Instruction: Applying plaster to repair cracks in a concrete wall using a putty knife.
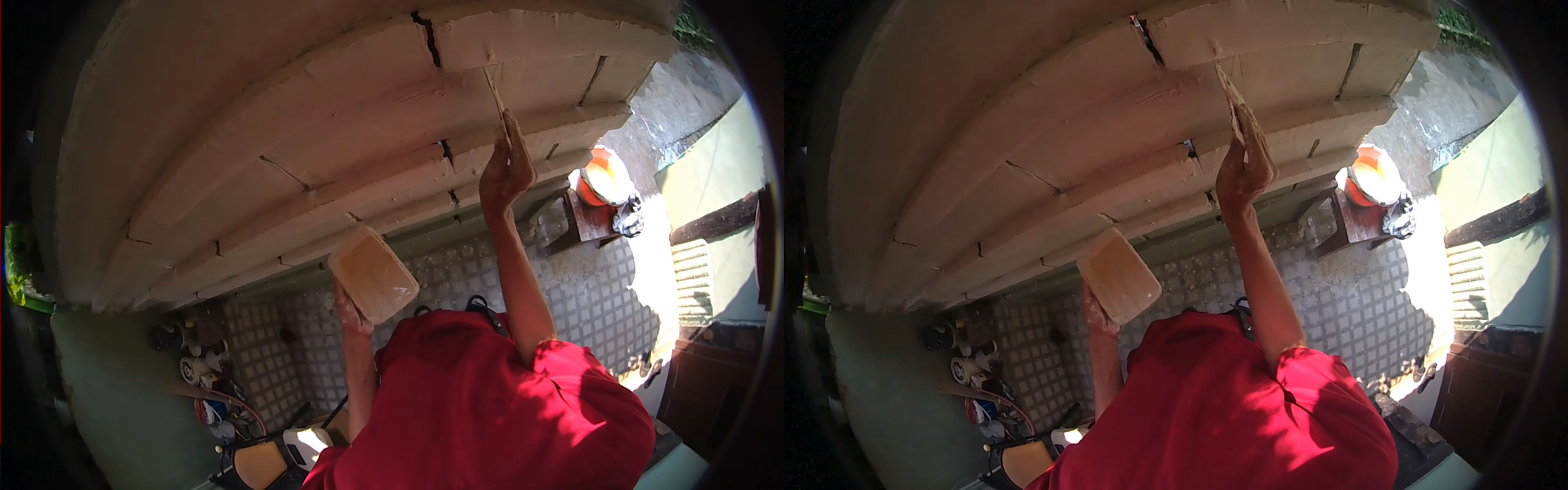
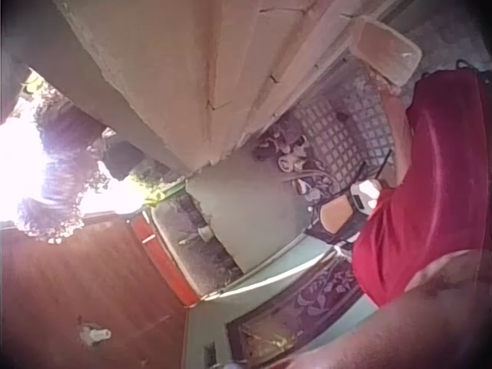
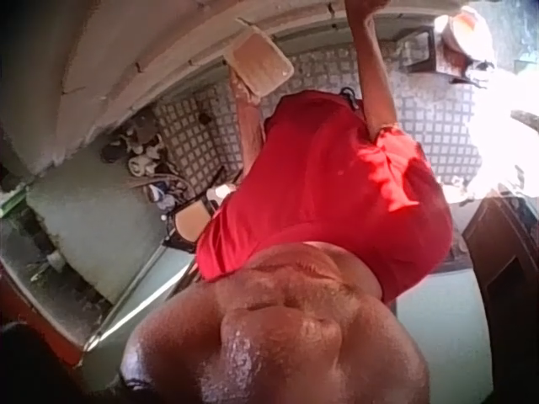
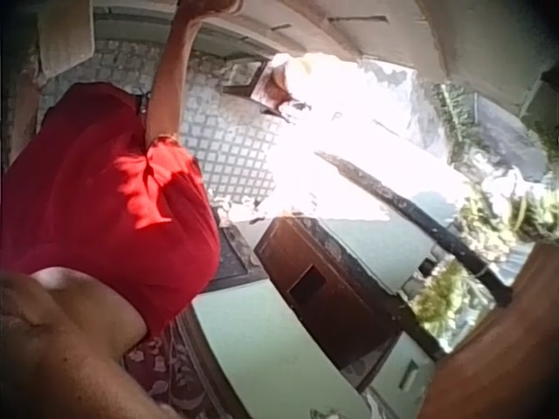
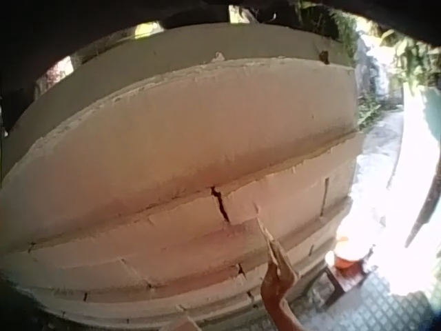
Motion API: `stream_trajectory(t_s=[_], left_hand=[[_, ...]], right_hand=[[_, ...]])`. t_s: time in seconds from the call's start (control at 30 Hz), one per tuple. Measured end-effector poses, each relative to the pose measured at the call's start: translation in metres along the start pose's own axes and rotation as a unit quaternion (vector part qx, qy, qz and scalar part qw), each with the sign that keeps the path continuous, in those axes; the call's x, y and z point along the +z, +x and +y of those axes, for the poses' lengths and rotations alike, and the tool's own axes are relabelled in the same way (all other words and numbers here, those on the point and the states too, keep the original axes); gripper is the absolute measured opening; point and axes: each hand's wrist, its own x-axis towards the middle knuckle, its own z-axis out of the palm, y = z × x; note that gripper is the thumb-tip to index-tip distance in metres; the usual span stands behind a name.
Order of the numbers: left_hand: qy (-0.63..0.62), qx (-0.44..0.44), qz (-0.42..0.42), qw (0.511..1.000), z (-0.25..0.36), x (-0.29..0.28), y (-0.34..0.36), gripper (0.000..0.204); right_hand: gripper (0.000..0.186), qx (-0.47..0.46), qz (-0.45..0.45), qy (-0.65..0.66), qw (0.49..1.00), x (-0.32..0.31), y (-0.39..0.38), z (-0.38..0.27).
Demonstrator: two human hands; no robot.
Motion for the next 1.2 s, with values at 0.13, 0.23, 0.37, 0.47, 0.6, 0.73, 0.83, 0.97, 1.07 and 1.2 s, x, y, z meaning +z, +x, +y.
stream_trajectory(t_s=[0.13, 0.23, 0.37, 0.47, 0.6, 0.73, 0.83, 0.97, 1.07, 1.2], left_hand=[[0.014, 0.018, 0.021, 1.000, 0.000, -0.004, -0.004, 0.051], [-0.003, 0.022, 0.007, 1.000, 0.001, -0.007, -0.008, 0.050], [-0.009, 0.020, 0.007, 1.000, 0.005, -0.013, -0.010, 0.049], [-0.005, 0.028, 0.009, 1.000, 0.005, -0.016, -0.013, 0.048], [-0.009, 0.017, 0.009, 1.000, 0.004, -0.011, -0.009, 0.048], [-0.008, 0.015, 0.011, 1.000, 0.002, -0.018, -0.005, 0.049], [-0.015, 0.017, 0.006, 1.000, 0.000, -0.016, -0.005, 0.049], [-0.013, 0.019, 0.007, 1.000, -0.001, -0.013, -0.005, 0.049], [0.014, 0.014, -0.001, 1.000, -0.001, -0.010, -0.007, 0.049], [0.004, -0.001, 0.003, 1.000, -0.003, -0.002, -0.003, 0.050]], right_hand=[[0.031, -0.123, -0.054, 0.008, 0.991, 0.008, -0.007, -0.004], [0.040, -0.269, -0.161, 0.012, 0.950, 0.011, -0.008, -0.004], [0.042, -0.369, -0.205, 0.002, 0.907, 0.020, 0.018, 0.003], [0.045, -0.398, -0.212, -0.016, 0.892, 0.027, 0.024, 0.016], [0.048, -0.360, -0.250, -0.064, 0.897, 0.036, 0.011, 0.046], [0.049, -0.338, -0.269, -0.060, 0.900, 0.026, -0.004, 0.052], [0.049, -0.310, -0.304, -0.051, 0.899, 0.009, -0.012, 0.060], [0.048, -0.350, -0.266, -0.012, 0.898, -0.001, -0.002, 0.037], [0.048, -0.358, -0.247, -0.006, 0.901, 0.014, 0.015, 0.022], [0.049, -0.334, -0.280, -0.058, 0.898, 0.013, 0.005, 0.050]])
